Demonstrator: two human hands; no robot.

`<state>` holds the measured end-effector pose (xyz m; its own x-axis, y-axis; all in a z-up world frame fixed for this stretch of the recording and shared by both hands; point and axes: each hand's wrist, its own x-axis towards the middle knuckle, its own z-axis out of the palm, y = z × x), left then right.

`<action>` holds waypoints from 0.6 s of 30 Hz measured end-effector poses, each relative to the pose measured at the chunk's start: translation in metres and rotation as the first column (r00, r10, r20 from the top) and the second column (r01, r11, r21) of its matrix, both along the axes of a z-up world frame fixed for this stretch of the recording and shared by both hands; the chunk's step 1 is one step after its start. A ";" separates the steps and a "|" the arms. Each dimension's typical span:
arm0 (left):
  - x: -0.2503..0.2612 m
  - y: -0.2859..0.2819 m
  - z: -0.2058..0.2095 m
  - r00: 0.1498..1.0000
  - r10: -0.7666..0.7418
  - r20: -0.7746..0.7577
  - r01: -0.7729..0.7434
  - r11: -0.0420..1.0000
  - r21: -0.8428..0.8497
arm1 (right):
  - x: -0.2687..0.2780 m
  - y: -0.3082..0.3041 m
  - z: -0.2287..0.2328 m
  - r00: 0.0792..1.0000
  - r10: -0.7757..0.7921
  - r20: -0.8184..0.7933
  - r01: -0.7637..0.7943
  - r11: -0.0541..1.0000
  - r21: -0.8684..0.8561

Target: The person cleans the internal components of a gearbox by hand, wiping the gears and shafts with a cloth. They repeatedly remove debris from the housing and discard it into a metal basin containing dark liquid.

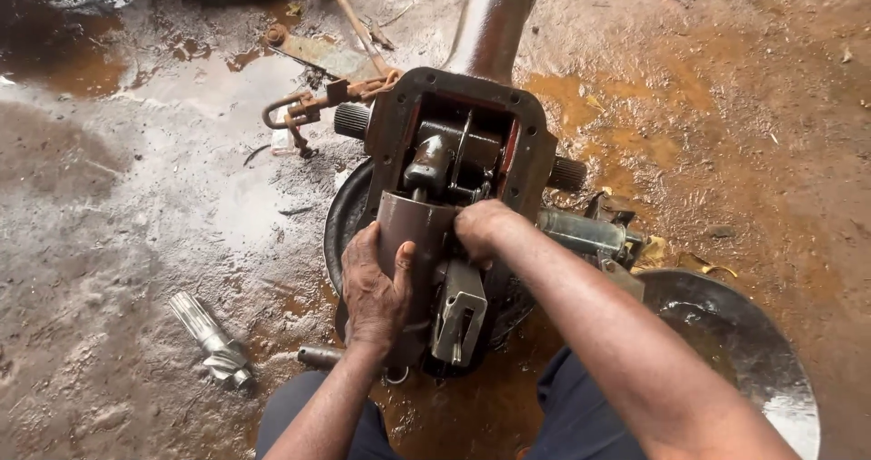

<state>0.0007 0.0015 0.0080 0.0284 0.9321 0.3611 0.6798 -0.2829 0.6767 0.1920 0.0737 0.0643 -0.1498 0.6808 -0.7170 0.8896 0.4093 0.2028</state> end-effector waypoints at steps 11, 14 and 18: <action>-0.003 -0.005 -0.003 0.999 -0.008 -0.031 0.007 0.999 -0.040 | 0.016 0.010 -0.052 0.993 -0.040 -0.109 0.043 0.999 0.027; -0.002 -0.003 -0.002 1.000 -0.009 -0.011 0.009 1.000 -0.022 | 0.009 0.008 -0.039 0.996 0.021 -0.085 -0.017 0.999 0.047; -0.001 -0.001 -0.004 0.999 -0.004 -0.034 0.003 1.000 -0.024 | 0.006 0.010 -0.037 0.997 0.075 0.005 -0.075 0.997 -0.017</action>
<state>-0.0005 0.0002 0.0043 0.0435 0.9405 0.3370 0.7020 -0.2687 0.6595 0.1981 0.0833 0.0269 -0.1954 0.6556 -0.7294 0.8551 0.4780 0.2006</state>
